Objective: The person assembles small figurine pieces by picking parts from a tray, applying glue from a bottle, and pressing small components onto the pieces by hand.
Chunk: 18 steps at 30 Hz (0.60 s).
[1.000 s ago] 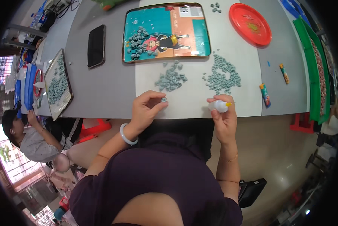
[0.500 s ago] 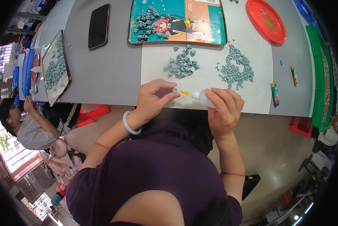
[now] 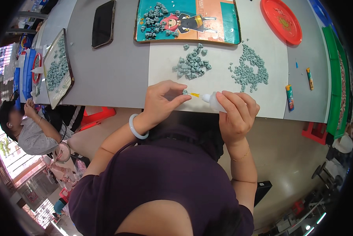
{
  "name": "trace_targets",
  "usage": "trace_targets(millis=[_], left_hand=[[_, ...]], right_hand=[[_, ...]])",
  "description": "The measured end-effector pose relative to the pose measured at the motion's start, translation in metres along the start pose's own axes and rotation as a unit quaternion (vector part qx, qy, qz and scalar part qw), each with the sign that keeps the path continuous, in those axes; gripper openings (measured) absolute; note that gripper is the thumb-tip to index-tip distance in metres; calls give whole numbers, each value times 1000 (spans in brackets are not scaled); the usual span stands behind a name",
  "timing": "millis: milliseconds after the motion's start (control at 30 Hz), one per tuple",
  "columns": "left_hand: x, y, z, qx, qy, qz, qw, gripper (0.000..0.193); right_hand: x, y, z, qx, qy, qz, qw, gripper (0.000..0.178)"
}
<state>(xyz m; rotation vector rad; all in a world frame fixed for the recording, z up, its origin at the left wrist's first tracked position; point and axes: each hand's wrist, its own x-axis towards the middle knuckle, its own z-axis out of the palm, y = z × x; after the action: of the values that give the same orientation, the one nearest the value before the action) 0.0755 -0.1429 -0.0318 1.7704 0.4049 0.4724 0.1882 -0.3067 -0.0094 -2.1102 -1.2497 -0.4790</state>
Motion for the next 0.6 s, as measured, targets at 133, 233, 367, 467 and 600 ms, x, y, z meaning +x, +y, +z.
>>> trace_targets(millis=[133, 233, 367, 467, 600], left_hand=[[0, -2, 0, 2, 1, 4, 1000, 20], [-1, -3, 1, 1, 3, 7, 1000, 20], [0, -1, 0, 9, 4, 6, 1000, 20], [-1, -1, 0, 6, 8, -6, 1000, 21], [-1, 1, 1, 0, 14, -24, 1000, 21]], right_hand=[[0, 1, 4, 7, 21, 2, 1000, 34], [-1, 1, 4, 0, 18, 0, 1000, 34], [-2, 1, 3, -1, 18, 8, 1000, 33], [-2, 2, 0, -1, 18, 13, 1000, 34], [-4, 4, 0, 6, 8, 20, 1000, 36]])
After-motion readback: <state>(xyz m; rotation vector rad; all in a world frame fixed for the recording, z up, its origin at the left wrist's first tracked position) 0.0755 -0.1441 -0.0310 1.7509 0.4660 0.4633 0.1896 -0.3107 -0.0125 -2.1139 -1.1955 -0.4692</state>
